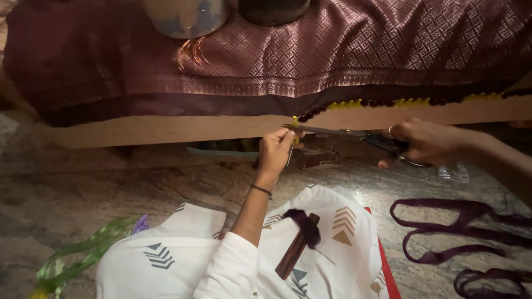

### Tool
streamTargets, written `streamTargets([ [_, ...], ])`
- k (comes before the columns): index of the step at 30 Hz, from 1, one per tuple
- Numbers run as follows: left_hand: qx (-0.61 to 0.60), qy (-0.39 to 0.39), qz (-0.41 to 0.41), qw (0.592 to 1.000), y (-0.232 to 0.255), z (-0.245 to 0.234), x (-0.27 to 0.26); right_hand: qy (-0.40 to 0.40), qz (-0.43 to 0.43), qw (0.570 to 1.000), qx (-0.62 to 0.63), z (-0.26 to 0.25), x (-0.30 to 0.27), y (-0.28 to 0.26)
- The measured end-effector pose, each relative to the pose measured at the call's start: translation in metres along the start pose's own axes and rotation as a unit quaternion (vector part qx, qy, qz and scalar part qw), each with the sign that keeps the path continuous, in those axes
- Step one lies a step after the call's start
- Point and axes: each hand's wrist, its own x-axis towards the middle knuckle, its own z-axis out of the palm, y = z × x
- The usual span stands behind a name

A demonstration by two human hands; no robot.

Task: Attaching yellow tassels and ribbons to the edge of a brown patterned garment.

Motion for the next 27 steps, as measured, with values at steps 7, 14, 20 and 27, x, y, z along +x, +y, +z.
streamTargets([
  [7, 0.114, 0.056, 0.016, 0.992, -0.009, 0.002, 0.003, -0.077, 0.095, 0.989, 0.078, 0.019, 0.0, -0.011],
  [14, -0.117, 0.106, -0.143, 0.977, -0.08, -0.059, -0.009, -0.204, 0.124, 0.924, 0.299, 0.171, -0.049, -0.024],
  [20, -0.127, 0.066, -0.25, 0.958, -0.066, -0.076, -0.029, -0.105, 0.091, 0.928, 0.346, 0.351, -0.095, -0.067],
  [27, -0.185, 0.045, -0.228, 0.955, -0.072, -0.061, -0.047, 0.033, 0.06, 0.911, 0.406, 0.293, 0.006, -0.114],
])
